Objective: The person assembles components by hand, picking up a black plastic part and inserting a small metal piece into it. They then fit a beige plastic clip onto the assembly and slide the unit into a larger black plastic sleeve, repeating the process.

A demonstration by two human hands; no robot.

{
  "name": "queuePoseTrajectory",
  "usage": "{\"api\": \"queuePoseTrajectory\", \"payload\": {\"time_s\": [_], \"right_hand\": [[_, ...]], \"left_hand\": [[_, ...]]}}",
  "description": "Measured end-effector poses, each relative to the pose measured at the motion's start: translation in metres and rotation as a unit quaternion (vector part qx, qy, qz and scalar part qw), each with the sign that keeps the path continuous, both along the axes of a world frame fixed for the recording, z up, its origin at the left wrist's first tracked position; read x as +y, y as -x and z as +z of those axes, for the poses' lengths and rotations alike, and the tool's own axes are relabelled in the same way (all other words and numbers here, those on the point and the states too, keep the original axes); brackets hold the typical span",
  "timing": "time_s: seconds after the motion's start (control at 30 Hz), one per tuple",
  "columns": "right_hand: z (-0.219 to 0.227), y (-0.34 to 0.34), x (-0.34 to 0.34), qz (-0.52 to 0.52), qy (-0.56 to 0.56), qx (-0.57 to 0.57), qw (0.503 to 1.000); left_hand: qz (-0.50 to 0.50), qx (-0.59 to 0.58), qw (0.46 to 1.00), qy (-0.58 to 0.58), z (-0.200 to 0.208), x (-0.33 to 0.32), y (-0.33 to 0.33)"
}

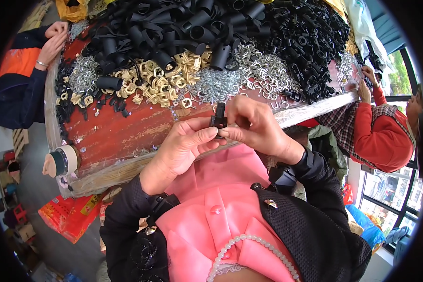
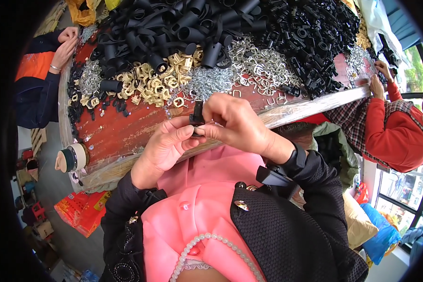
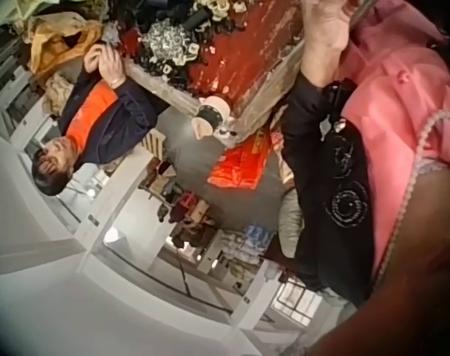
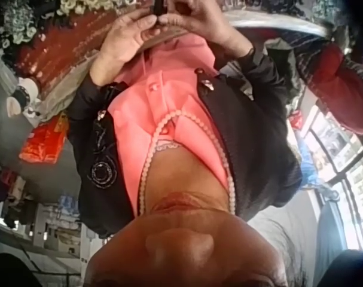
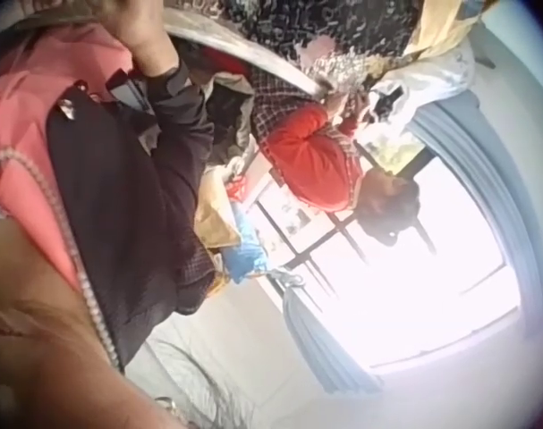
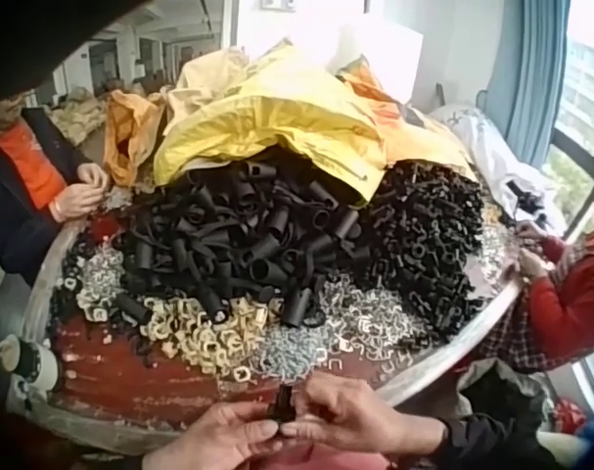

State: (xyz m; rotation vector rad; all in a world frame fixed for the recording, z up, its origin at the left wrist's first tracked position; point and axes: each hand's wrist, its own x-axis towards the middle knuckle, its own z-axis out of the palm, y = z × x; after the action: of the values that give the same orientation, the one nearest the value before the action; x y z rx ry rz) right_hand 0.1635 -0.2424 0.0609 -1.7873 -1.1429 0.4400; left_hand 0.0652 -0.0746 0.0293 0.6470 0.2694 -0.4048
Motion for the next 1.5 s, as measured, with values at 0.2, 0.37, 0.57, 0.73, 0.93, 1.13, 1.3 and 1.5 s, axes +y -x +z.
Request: {"api": "queuePoseTrajectory", "payload": {"time_s": [0.2, 0.37, 0.57, 0.73, 0.93, 1.13, 1.3, 1.5], "right_hand": [[-0.031, -0.005, 0.028, 0.027, -0.016, 0.187, 0.982], [-0.055, -0.011, 0.076, 0.031, 0.124, -0.244, 0.961], [-0.067, -0.022, 0.069, 0.048, 0.060, -0.210, 0.975], [-0.022, -0.021, 0.045, 0.036, -0.018, 0.215, 0.976], [0.000, -0.009, 0.022, 0.073, -0.054, 0.177, 0.980], [-0.002, -0.012, 0.012, 0.078, -0.087, -0.011, 0.993], [-0.008, -0.009, 0.014, 0.007, -0.110, -0.048, 0.993], [-0.010, 0.001, 0.024, -0.055, -0.045, 0.032, 0.997]], "left_hand": [[0.083, 0.004, 0.996, -0.029, -0.011, 0.032, 0.016], [0.229, 0.072, 0.969, -0.063, -0.026, 0.049, 0.026], [0.267, 0.091, 0.958, -0.049, -0.023, 0.050, 0.030], [0.182, 0.053, 0.981, -0.030, -0.025, 0.038, 0.021], [0.087, 0.030, 0.996, 0.011, -0.012, 0.017, 0.011], [0.054, 0.015, 0.998, 0.025, -0.007, 0.003, 0.005], [0.053, 0.014, 0.998, 0.028, -0.007, 0.000, 0.002], [0.060, 0.018, 0.997, -0.050, -0.005, 0.015, 0.006]]}}
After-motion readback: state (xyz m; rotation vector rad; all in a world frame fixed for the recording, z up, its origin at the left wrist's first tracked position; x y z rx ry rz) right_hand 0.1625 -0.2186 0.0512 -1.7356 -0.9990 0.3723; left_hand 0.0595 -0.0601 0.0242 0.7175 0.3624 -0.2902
